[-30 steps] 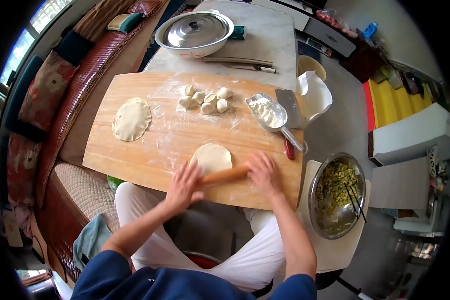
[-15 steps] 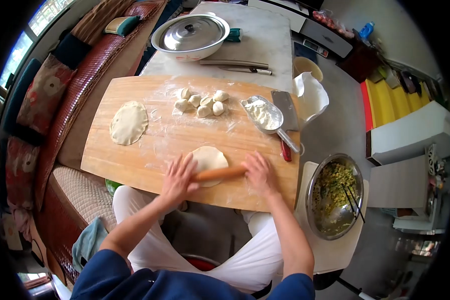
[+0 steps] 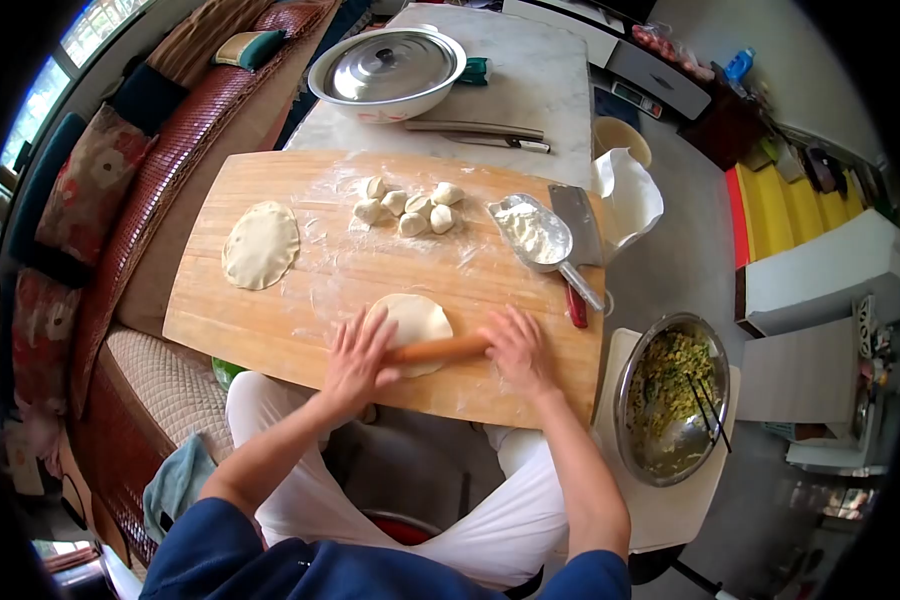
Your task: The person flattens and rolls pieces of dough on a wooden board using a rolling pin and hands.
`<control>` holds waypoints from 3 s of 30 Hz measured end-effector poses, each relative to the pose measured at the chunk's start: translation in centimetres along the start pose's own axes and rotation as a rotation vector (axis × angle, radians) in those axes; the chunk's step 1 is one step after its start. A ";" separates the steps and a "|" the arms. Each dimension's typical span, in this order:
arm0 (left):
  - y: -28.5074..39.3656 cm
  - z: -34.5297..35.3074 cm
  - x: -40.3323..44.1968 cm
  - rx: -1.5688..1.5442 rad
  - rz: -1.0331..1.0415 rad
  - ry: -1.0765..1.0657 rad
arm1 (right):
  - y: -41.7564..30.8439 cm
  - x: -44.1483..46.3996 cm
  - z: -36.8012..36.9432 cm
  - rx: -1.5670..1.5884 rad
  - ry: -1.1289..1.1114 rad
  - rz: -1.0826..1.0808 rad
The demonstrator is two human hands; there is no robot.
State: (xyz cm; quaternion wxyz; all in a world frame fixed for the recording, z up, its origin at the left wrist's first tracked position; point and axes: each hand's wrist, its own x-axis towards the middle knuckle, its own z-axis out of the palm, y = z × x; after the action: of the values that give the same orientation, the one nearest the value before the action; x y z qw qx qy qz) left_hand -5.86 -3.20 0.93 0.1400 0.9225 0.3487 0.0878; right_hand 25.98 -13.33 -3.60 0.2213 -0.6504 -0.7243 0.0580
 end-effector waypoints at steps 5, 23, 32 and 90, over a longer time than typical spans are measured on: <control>-5.1 1.5 3.6 0.042 -0.257 0.186 | -2.1 5.9 -0.9 -0.025 -0.024 0.012; -8.5 1.4 11.2 0.025 -0.427 0.333 | 1.5 10.4 3.2 -0.136 0.048 0.082; -0.9 0.9 0.2 -0.003 -0.026 0.006 | -3.1 -0.4 -1.5 -0.072 -0.040 0.005; 0.8 0.9 1.2 0.050 0.028 -0.008 | 1.8 -1.4 -0.5 -0.101 0.053 0.106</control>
State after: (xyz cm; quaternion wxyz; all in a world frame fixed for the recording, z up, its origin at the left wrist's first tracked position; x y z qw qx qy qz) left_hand -4.22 -3.21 0.38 0.1171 0.9308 0.3374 0.0774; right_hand 27.93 -14.50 -4.21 0.2038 -0.6996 -0.6847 0.0157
